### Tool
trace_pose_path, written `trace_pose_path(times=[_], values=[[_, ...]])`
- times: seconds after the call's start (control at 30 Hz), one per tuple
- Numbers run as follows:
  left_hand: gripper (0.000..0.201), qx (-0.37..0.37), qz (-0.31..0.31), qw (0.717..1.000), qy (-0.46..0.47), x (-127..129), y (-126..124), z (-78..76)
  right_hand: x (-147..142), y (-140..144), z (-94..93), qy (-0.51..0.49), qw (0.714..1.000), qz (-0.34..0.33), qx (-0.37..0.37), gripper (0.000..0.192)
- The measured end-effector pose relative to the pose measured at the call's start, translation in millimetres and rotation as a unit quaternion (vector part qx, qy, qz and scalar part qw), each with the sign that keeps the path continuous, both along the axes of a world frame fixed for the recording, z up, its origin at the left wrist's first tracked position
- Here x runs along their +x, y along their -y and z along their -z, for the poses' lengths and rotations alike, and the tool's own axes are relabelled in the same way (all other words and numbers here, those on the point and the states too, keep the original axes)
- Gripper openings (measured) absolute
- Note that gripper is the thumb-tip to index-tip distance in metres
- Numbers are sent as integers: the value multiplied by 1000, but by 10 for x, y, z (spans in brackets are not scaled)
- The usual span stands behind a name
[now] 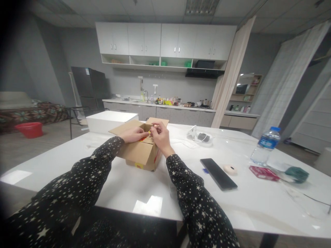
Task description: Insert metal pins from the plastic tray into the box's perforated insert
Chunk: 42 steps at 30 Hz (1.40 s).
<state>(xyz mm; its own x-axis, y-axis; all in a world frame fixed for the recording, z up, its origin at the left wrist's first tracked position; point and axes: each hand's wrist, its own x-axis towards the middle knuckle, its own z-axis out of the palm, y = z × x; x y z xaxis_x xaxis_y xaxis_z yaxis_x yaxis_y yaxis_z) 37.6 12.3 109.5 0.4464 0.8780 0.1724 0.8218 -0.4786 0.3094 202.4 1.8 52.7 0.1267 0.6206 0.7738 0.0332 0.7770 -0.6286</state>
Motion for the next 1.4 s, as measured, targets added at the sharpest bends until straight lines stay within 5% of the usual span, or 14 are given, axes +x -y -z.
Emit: trace_pose_path(times=[0.3,0.97,1.4], values=[[53,2,2,1000,7,-10,-21,12,70,-32,40,19,996,84,38,16],[56,5,1,1000,13,-16,-25,20,97,0,130,82,995,40,30,33],[57,3,5,1000,13,-15,-47,29,98,13,120,74,996,50,26,24]])
